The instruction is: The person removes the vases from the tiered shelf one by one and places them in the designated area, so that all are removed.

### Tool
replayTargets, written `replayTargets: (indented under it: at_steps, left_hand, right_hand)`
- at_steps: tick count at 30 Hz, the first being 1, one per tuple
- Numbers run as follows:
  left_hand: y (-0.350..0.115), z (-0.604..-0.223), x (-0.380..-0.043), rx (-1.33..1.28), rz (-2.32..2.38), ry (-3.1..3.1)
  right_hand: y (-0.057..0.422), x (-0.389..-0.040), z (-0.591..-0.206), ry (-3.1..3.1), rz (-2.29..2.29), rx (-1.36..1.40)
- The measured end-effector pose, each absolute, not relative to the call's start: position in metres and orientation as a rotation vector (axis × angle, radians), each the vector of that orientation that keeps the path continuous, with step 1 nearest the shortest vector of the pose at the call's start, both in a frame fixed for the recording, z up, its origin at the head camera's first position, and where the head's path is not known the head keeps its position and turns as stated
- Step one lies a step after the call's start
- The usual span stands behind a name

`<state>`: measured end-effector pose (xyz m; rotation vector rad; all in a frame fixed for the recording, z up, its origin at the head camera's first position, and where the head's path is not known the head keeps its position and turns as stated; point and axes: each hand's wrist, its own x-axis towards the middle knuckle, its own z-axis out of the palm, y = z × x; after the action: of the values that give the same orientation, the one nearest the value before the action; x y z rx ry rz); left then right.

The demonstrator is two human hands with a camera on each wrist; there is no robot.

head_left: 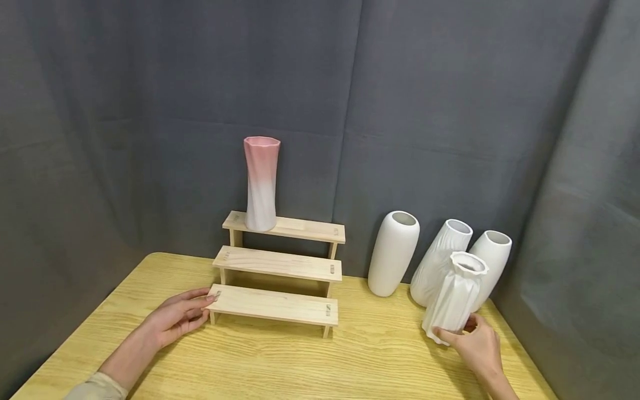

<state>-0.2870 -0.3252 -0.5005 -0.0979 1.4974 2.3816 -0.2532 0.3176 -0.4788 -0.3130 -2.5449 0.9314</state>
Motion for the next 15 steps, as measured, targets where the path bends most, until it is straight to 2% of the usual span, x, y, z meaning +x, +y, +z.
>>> replayTargets:
  at_steps: [15]
  left_hand:
    - [-0.326, -0.504, -0.288, -0.105, 2.427, 1.471]
  right_hand:
    - [0.342, -0.27, -0.492, -2.537, 0.94, -0.355]
